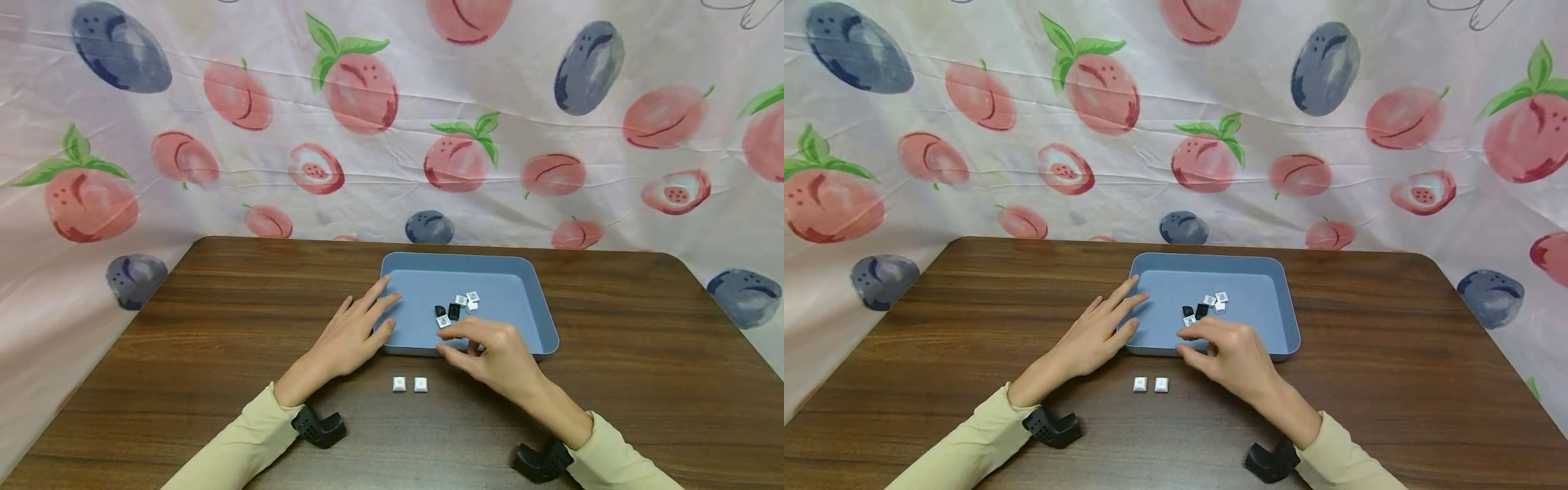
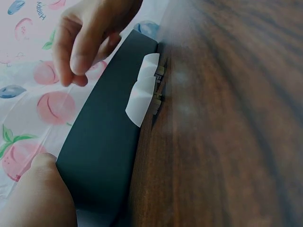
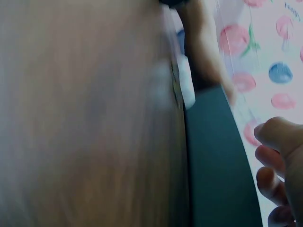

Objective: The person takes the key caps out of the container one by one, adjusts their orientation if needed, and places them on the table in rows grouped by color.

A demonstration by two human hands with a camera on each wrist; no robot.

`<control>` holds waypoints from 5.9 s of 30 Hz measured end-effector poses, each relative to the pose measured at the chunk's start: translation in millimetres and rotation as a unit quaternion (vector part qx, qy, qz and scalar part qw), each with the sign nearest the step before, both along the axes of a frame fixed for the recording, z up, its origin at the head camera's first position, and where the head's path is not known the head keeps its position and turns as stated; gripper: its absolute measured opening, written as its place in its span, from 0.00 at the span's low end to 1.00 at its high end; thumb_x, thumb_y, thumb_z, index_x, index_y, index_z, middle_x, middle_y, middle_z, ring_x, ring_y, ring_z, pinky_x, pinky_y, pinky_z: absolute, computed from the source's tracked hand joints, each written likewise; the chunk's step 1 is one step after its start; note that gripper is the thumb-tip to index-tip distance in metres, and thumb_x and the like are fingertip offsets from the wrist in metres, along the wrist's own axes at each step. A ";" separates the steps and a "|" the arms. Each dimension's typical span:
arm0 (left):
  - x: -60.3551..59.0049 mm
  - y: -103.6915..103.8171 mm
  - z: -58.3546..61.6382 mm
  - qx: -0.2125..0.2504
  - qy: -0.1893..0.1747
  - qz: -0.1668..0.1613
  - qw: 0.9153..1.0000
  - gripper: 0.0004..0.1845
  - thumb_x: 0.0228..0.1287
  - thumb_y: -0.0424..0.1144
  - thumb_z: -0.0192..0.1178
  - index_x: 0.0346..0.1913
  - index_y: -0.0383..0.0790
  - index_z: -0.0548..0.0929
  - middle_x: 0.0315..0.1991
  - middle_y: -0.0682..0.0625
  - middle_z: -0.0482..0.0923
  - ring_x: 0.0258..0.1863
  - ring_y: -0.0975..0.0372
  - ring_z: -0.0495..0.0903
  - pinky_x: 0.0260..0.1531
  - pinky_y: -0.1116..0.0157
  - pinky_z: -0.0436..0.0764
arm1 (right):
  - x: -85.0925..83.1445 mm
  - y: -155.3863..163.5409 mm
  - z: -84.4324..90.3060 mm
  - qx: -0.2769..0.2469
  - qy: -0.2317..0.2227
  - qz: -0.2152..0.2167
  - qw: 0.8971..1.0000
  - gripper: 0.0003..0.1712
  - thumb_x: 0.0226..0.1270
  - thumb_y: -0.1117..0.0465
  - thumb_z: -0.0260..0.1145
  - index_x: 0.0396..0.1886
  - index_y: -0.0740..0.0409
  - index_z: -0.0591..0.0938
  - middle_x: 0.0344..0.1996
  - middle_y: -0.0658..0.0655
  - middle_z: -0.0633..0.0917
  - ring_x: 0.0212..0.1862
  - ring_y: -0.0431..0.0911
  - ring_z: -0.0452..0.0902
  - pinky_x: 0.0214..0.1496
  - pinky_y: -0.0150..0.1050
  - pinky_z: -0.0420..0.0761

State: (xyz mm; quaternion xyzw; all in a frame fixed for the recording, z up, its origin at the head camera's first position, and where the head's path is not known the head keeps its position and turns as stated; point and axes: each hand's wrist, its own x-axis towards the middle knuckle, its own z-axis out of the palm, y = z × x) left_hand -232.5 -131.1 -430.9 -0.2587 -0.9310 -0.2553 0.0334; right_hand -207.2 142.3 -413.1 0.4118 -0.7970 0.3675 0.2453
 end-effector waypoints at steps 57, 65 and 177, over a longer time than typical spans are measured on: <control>-12.1 -0.4 -1.5 0.008 -0.001 -0.008 1.000 0.26 0.82 0.52 0.45 0.76 0.50 0.68 0.83 0.50 0.49 0.77 0.51 0.62 0.72 0.31 0.52 | -38.7 45.5 -0.8 0.136 -0.170 -0.190 0.957 0.15 0.61 0.61 0.77 0.48 0.50 0.91 0.45 0.47 0.89 0.31 0.34 0.80 0.28 0.31 0.73; -11.3 -0.9 -1.0 0.013 -0.001 -0.007 1.000 0.26 0.82 0.51 0.46 0.76 0.50 0.69 0.83 0.50 0.50 0.77 0.50 0.63 0.71 0.31 0.52 | -37.2 44.9 1.6 0.123 -0.199 -0.205 0.951 0.14 0.60 0.62 0.76 0.46 0.48 0.92 0.41 0.46 0.89 0.31 0.34 0.78 0.26 0.32 0.71; -15.8 -1.1 -2.6 0.017 0.019 -0.005 1.000 0.24 0.82 0.48 0.47 0.74 0.48 0.71 0.83 0.50 0.51 0.78 0.52 0.61 0.72 0.32 0.51 | -18.7 18.8 -15.9 0.101 0.074 0.087 0.988 0.08 0.64 0.47 0.73 0.36 0.43 0.92 0.31 0.38 0.90 0.45 0.40 0.86 0.66 0.59 0.68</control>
